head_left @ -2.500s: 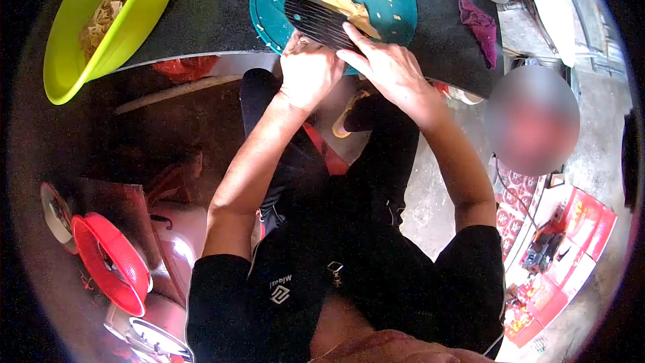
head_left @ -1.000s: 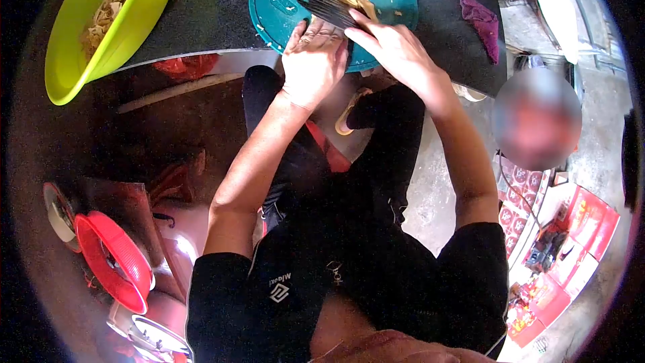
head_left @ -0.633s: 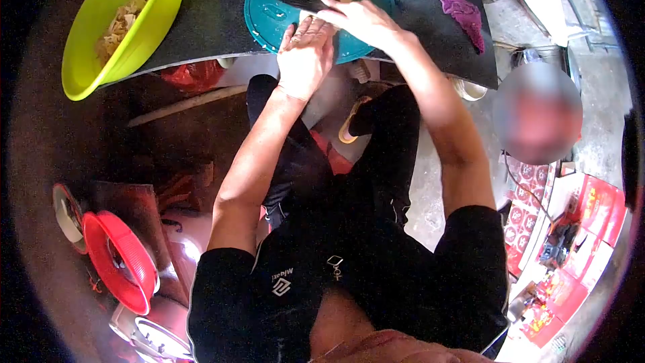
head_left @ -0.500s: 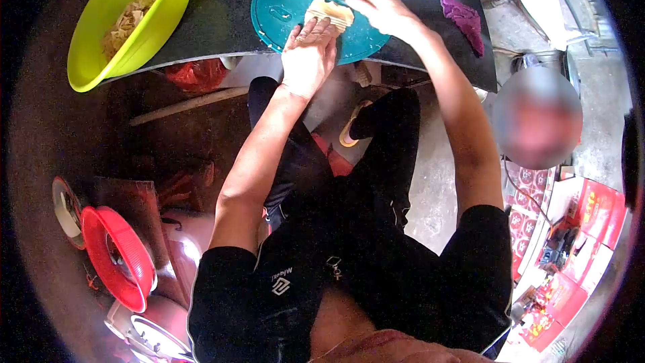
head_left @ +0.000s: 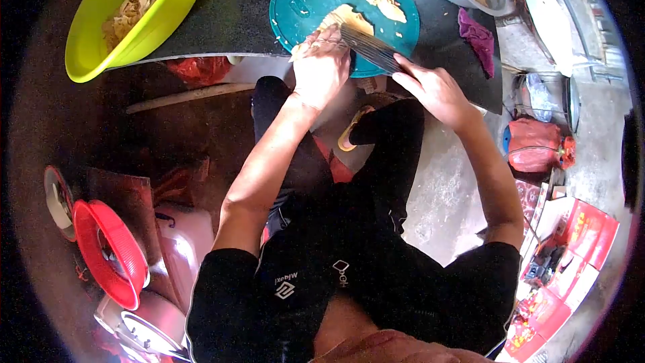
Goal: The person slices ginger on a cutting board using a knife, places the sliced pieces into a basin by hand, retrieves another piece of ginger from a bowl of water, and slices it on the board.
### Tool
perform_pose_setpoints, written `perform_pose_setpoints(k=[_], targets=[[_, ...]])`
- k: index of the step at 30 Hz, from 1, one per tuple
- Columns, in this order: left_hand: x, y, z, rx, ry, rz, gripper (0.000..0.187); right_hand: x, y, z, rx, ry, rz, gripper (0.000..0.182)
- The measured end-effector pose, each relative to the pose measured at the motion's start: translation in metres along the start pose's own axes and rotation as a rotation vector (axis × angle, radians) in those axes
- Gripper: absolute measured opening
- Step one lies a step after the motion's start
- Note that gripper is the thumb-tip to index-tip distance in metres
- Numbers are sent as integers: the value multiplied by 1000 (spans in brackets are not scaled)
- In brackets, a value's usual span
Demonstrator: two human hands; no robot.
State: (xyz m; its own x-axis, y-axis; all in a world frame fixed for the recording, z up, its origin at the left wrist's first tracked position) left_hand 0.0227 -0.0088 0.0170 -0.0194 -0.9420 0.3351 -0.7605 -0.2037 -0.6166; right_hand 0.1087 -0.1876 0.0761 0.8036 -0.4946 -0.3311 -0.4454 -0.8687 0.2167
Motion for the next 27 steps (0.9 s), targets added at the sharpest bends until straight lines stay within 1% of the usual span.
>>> perform_pose_setpoints(k=[1,4,7,9,10,11,12,13,14,17,19,20,22,23,24,25,27], targets=[[0,0,0,-2,18,-2,15,-3,0,-2,7,27,-41,53],[0,1,0,-22,10,12,14,-4,-16,3,37,-7,90,54],[-2,1,0,-26,-16,21,11,-13,-44,6,-38,-43,145,57],[0,1,2,-17,-1,21,7,-19,-64,10,-57,-8,88,58],[1,2,4,-77,-31,-4,6,-21,-72,12,-60,9,68,58],[0,3,5,-133,-61,-30,5,-24,-80,16,-128,-53,77,59],[0,3,7,-187,-93,-56,5,-34,-84,17,103,105,-136,60],[2,1,2,-58,-72,-3,6,-27,-83,22,74,70,-88,60],[4,1,1,-59,-73,8,5,-21,-83,25,42,33,-42,60],[4,-1,-4,-32,-78,26,6,-23,-52,9,-66,80,137,59],[4,-2,-5,15,-79,28,9,-12,-34,11,6,102,132,59],[3,0,-2,6,-81,23,11,-8,-31,13,42,107,130,59],[2,0,1,-13,-83,28,15,-11,-42,15,24,55,136,59],[3,0,-1,20,-72,29,12,-14,-51,14,18,35,129,58],[3,-1,0,5,-72,22,11,-14,-60,14,14,15,121,57],[3,-1,0,-10,-73,17,10,-17,-70,17,9,70,2,57],[5,-1,0,-33,-59,13,10,-16,-80,21,50,2,10,57]])
Point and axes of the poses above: each hand's wrist, its own y-axis away from the middle knuckle, its own z-axis out of the palm, x = y × z, the point moved 5 cm from there along -y, towards the middle knuckle, and after that the axes turned 5 degrees about -x, right-handed, at the moved point
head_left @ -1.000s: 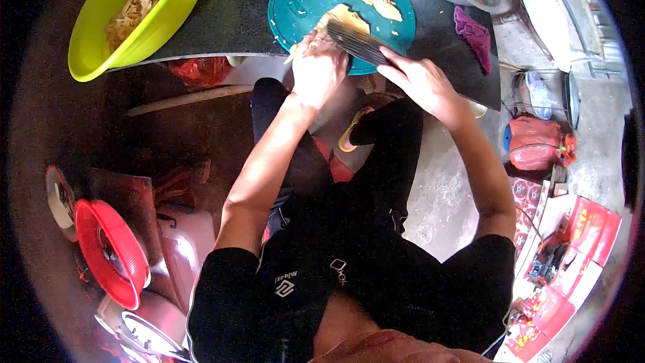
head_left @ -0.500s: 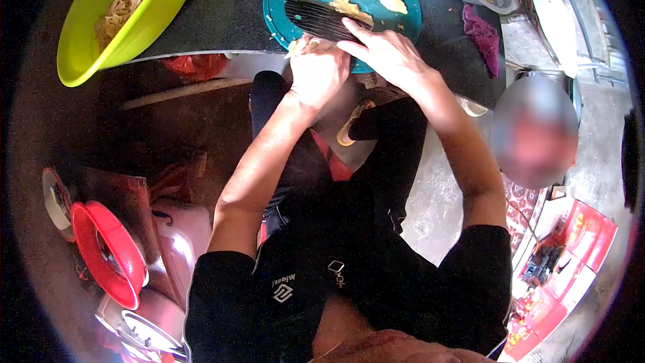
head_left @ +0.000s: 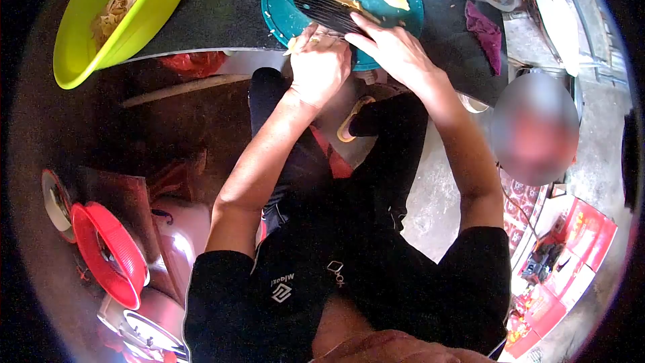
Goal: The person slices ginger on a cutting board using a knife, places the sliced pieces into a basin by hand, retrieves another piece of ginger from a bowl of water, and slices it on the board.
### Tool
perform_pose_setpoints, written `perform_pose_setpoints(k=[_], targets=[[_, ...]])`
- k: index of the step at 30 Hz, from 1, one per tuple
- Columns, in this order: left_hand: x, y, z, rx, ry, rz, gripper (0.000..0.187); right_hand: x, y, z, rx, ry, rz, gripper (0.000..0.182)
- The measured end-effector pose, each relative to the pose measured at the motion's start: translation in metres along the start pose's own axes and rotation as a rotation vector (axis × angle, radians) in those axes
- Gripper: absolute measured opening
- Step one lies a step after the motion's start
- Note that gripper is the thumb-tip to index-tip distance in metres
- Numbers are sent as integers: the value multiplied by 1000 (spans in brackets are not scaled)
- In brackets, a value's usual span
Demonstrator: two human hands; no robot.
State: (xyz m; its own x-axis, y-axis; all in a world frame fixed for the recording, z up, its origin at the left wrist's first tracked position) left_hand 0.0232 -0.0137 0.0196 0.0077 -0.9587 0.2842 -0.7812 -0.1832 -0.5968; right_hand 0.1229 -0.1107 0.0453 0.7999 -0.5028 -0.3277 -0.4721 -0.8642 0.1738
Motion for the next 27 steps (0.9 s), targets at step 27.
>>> perform_pose_setpoints(k=[27], targets=[[-8,1,3,-85,62,12,23,-15,65,-7,-61,-70,276,56]])
Point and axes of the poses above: each hand's wrist, its own y-axis away from the middle knuckle, its own z-axis out of the palm, x = y × z, the point moved 5 cm from there along -y, towards the middle knuckle, and after that the axes turned 5 degrees about -x, right-handed, at the moved point
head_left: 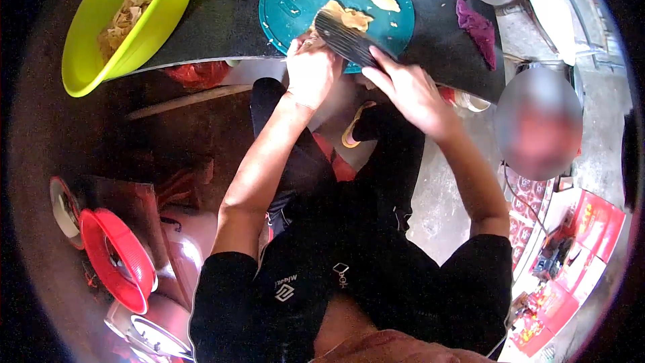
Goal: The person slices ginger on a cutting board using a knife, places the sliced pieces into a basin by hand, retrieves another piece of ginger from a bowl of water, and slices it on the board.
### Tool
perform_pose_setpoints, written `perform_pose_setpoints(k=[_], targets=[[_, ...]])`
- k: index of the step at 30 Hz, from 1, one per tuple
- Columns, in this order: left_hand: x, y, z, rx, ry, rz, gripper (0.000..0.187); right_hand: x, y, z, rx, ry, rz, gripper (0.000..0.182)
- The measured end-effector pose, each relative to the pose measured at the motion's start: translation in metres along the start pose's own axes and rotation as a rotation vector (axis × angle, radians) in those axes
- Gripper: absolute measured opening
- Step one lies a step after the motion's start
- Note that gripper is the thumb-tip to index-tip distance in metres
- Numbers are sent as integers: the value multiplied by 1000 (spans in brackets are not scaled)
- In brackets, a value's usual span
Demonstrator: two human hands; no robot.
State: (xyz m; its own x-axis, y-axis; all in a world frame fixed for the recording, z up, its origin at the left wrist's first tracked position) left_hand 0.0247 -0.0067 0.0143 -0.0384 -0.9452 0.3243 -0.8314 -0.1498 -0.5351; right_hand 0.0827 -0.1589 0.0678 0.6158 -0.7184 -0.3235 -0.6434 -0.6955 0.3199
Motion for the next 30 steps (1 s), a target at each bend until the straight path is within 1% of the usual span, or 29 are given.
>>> perform_pose_setpoints(k=[1,4,5,6,8,9,12,13,14,16,18,20,21,22,24,27,30], targets=[[0,1,-1,11,9,8,22,1,10,4,29,-90,-18,58],[-4,2,5,60,3,16,19,9,23,14,132,-168,-52,59],[-4,2,6,90,-10,30,16,10,22,17,174,-113,-96,60],[-3,2,5,120,-24,42,14,8,18,16,141,-109,-74,59],[-2,1,3,69,-4,30,10,-4,5,8,74,-100,-30,59],[-1,1,2,43,6,24,8,-8,-4,9,66,-87,-40,59],[-2,3,10,-213,-27,-74,24,-20,-34,8,58,37,-36,61],[-3,3,12,-153,-27,-95,16,-23,-43,5,13,6,-28,63],[-1,1,12,-21,-13,-55,14,-24,-55,1,64,52,-125,64],[1,-3,6,246,6,32,10,-20,-72,-2,198,-6,-121,62],[0,-2,7,164,17,13,11,-19,-52,0,79,24,-132,60],[2,0,1,58,13,-7,15,-13,-28,5,27,-29,22,61],[2,1,3,38,29,-19,15,-10,-16,10,50,-83,0,61],[1,2,6,9,-2,-7,15,-12,-3,8,32,-144,28,61],[-2,2,13,-34,-63,10,16,-3,10,14,90,-163,-3,62],[-1,0,12,72,32,1,12,-1,11,14,107,-168,-14,64],[2,-2,4,169,25,57,9,-11,-14,8,58,-241,-56,65]])
Point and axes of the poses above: each hand's wrist, its own y-axis away from the middle knuckle, its own z-axis out of the palm, x = y × z, the point moved 5 cm from there along -y, towards the middle knuckle, and after that the axes turned 5 degrees about -x, right-handed, at the moved point
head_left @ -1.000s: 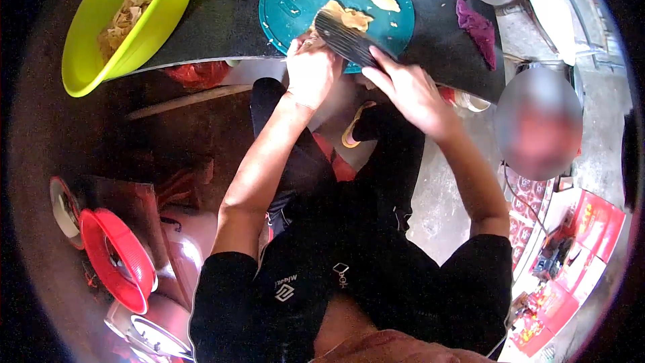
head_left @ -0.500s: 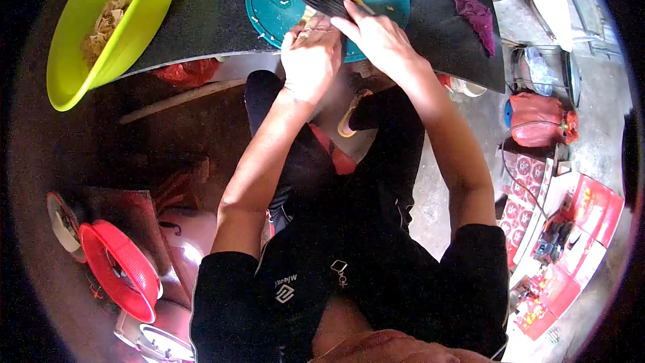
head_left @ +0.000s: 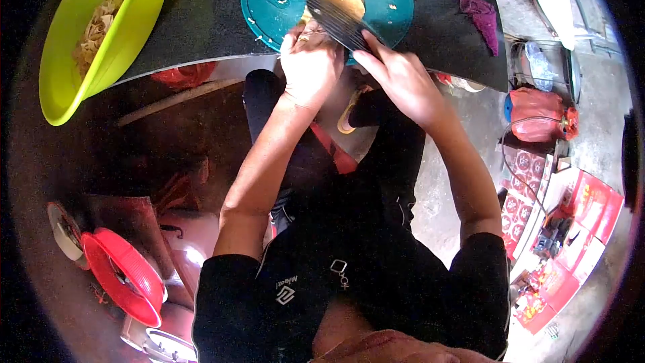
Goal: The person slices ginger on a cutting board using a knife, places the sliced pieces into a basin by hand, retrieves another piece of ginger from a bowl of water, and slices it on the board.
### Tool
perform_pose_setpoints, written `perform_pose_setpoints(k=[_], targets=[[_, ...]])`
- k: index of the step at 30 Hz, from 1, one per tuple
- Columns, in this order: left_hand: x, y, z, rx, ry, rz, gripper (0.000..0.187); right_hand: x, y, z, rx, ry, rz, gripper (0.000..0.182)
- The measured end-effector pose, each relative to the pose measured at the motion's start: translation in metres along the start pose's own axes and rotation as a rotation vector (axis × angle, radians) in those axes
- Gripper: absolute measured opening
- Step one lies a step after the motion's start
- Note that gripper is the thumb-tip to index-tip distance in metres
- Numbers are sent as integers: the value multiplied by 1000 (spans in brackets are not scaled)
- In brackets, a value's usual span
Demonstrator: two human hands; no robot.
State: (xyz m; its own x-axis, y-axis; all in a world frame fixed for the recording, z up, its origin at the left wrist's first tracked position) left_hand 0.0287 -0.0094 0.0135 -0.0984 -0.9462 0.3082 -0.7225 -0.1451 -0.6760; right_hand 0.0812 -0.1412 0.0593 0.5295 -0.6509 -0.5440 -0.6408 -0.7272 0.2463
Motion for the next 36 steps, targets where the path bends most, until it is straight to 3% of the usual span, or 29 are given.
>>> perform_pose_setpoints(k=[1,3,4,8,11,15,17,20,21,24,25,26,29,30,32,33,35,36], targets=[[-1,1,2,-63,-32,-9,9,-1,-14,7,8,122,-117,66],[-2,5,4,-191,-99,-27,10,-7,-30,8,-47,187,-3,67],[-1,4,3,-179,-87,-43,9,-13,-36,8,-75,219,54,67],[1,2,1,-146,-39,-68,9,-12,-44,10,71,217,-114,66],[-1,1,-4,-63,35,-49,10,2,-11,4,45,229,-43,64],[-3,3,4,-118,-28,-49,10,10,10,-1,101,205,-10,61],[-1,2,2,-90,0,-54,10,8,-3,-4,12,186,14,60],[-1,1,2,-101,1,-68,10,-5,-33,-4,19,286,-188,59],[-1,2,3,-113,-4,-76,10,1,-47,-1,-18,139,-19,58],[0,-1,-1,-6,10,-56,10,1,-66,-3,-9,176,-35,58],[0,-1,0,9,-6,-54,14,8,-69,-2,45,192,-90,58],[1,-2,0,12,-10,-53,15,26,-79,5,37,297,-272,57],[1,-3,-1,-2,-11,-58,23,21,-82,-26,-43,148,-51,53],[1,-3,-2,7,-23,-55,21,11,-75,-37,205,121,-187,54],[2,-5,-3,24,-40,-50,18,8,-64,-40,89,75,-141,54],[1,-3,0,-57,-53,-68,16,7,-56,-33,47,206,-197,49],[-2,2,3,-216,-77,-107,13,-8,-24,-27,27,482,-431,40],[-1,2,0,-170,-50,-84,12,-15,-7,-23,40,612,-553,37]])
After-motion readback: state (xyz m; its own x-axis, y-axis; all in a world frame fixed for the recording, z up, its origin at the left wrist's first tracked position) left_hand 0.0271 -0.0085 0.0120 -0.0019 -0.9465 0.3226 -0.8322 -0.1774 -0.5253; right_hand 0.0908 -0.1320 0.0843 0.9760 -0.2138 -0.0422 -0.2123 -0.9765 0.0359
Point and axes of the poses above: each hand's wrist, its own y-axis away from the middle knuckle, its own z-axis out of the palm, x = y × z, the point moved 5 cm from there along -y, towards the middle knuckle, and after that the axes turned 5 degrees about -x, right-handed, at the moved point
